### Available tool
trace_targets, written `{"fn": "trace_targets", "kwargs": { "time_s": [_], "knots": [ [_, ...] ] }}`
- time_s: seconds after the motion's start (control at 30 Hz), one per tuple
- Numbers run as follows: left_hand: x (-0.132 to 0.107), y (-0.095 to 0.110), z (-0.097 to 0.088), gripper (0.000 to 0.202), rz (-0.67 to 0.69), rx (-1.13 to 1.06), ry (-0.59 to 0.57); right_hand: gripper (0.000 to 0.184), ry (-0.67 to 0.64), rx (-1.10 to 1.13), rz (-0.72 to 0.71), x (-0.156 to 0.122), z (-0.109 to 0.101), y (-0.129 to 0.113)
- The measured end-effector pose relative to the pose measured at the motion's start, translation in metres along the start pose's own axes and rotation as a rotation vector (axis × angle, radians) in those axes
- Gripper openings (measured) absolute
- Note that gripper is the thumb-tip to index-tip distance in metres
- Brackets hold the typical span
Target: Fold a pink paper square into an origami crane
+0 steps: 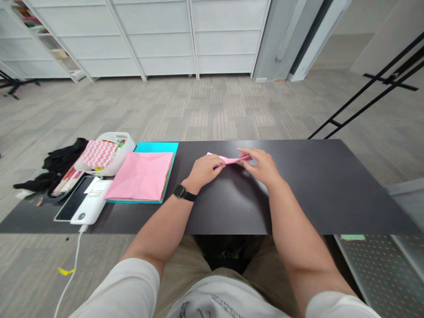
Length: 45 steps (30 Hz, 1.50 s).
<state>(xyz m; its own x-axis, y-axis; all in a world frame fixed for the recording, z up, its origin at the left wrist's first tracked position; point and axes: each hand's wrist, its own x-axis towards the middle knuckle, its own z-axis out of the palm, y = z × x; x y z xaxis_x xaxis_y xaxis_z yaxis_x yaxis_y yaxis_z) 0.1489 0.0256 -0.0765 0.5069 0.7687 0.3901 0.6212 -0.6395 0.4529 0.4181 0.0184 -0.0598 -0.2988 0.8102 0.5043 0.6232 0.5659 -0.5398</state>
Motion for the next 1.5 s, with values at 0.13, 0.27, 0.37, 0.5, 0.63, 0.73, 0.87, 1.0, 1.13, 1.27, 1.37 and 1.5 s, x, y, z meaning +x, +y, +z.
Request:
{"fn": "trace_targets", "kwargs": {
  "time_s": [0.13,0.27,0.37,0.5,0.63,0.73,0.87,1.0,1.13,1.27,1.37,1.5],
  "knots": [
    [0.0,0.001,-0.009,0.016,-0.126,-0.185,0.277,0.078,0.312,0.101,0.039,0.001,-0.006,0.01],
    [0.004,-0.002,-0.008,0.026,-0.27,-0.731,0.451,0.083,0.243,0.443,0.176,0.004,0.006,0.012],
    [0.007,0.0,0.0,0.039,-0.321,-1.053,0.366,0.072,0.096,0.65,0.267,0.005,0.024,-0.002],
    [0.007,0.008,0.008,0.042,-0.398,-1.119,0.259,0.044,0.078,0.735,0.434,0.004,0.039,-0.017],
    [0.007,0.01,0.011,0.041,-0.534,-1.055,0.215,0.042,0.113,0.72,0.553,0.003,0.038,-0.015],
    [0.007,0.005,0.01,0.031,-0.607,-1.017,0.153,0.042,0.068,0.779,0.618,0.004,0.033,-0.011],
    [0.005,-0.004,-0.003,0.022,-0.456,-0.667,0.32,0.04,0.052,0.915,0.749,0.006,0.023,-0.007],
    [0.0,-0.001,-0.019,0.038,0.012,-0.068,0.312,0.027,-0.02,1.042,0.891,0.008,0.013,-0.007],
    [-0.002,0.013,-0.017,0.03,0.191,0.08,0.206,0.02,-0.175,1.094,0.952,0.007,0.011,-0.008],
    [-0.001,0.012,-0.01,0.021,0.15,0.075,0.12,0.021,-0.248,0.621,0.917,0.002,0.014,0.005],
    [0.0,0.002,-0.008,0.025,0.049,0.031,0.046,0.042,-0.136,0.028,0.638,-0.004,0.01,0.023],
    [0.0,-0.009,-0.006,0.031,-0.019,-0.029,0.02,0.078,-0.301,-0.167,0.194,-0.011,0.007,0.034]
  ]
}}
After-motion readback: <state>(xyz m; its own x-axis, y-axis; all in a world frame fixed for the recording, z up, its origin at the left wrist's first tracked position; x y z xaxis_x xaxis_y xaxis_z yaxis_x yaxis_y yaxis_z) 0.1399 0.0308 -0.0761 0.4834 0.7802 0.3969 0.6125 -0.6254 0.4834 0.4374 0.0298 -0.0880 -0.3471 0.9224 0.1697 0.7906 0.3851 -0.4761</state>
